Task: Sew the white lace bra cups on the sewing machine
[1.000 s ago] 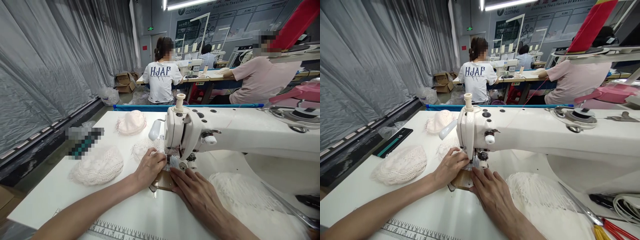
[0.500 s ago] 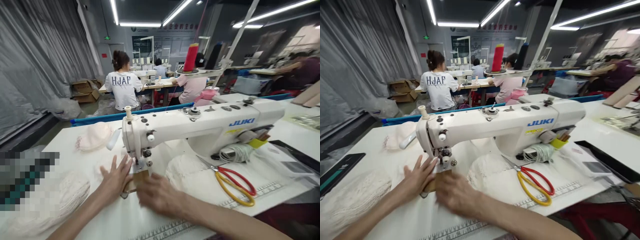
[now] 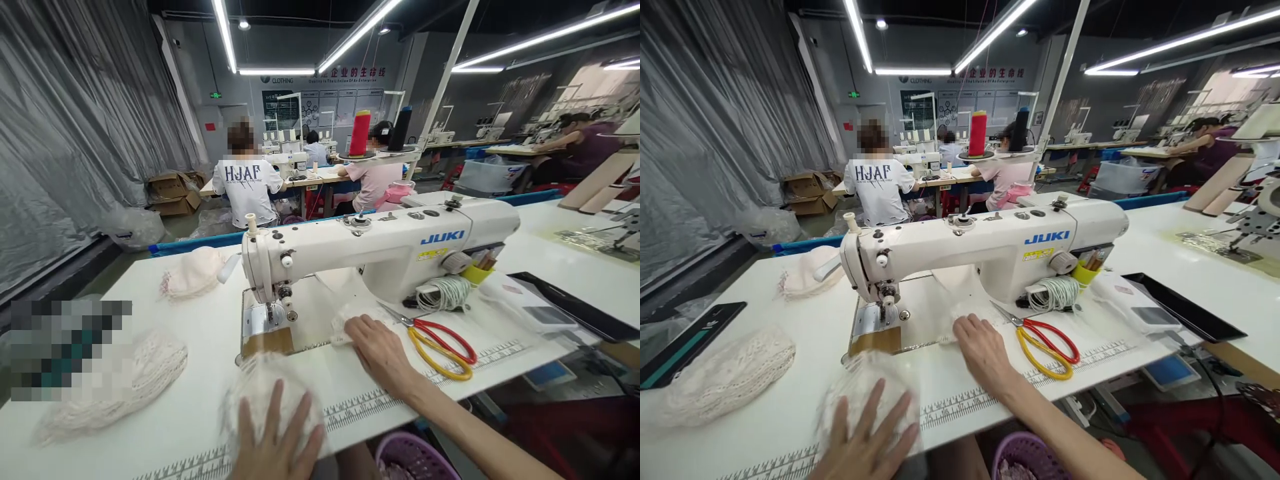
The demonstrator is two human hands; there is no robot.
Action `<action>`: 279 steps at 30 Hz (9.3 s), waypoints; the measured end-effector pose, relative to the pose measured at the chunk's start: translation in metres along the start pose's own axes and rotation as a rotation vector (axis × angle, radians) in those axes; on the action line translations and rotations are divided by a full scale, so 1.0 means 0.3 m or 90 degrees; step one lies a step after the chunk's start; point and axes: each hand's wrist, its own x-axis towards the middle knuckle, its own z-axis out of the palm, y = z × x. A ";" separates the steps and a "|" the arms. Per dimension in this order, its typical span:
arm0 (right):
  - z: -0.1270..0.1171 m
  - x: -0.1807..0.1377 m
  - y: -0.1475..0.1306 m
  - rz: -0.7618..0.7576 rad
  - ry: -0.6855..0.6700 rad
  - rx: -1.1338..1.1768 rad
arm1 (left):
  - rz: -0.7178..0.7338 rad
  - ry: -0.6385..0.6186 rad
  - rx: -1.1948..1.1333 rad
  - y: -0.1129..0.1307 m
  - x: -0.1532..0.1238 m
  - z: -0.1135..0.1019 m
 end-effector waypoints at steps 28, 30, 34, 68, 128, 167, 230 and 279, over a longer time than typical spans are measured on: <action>-0.014 -0.036 -0.032 -0.139 -0.039 0.095 | -0.423 -0.103 -1.071 -0.254 0.133 -0.223; -0.033 -0.038 -0.049 -0.132 -0.027 0.096 | -0.410 -0.117 -1.057 -0.261 0.142 -0.228; -0.058 0.036 -0.170 -0.153 -0.059 0.228 | -0.362 -0.151 -1.057 -0.272 0.144 -0.250; -0.111 0.110 -0.325 -0.023 -0.224 0.527 | -0.303 -0.173 -1.101 -0.224 0.066 -0.333; 0.154 0.277 -0.195 -0.242 0.010 0.080 | -0.038 0.163 -0.117 -0.411 0.270 -0.077; 0.097 0.184 -0.249 -0.255 0.004 0.345 | -0.017 0.169 -0.262 -0.386 0.207 -0.131; 0.083 0.134 -0.244 -0.379 -0.056 0.384 | 0.085 0.119 -0.083 -0.329 0.170 -0.180; 0.118 0.252 -0.189 -0.343 0.010 0.210 | 0.000 0.163 -0.017 -0.364 0.233 -0.107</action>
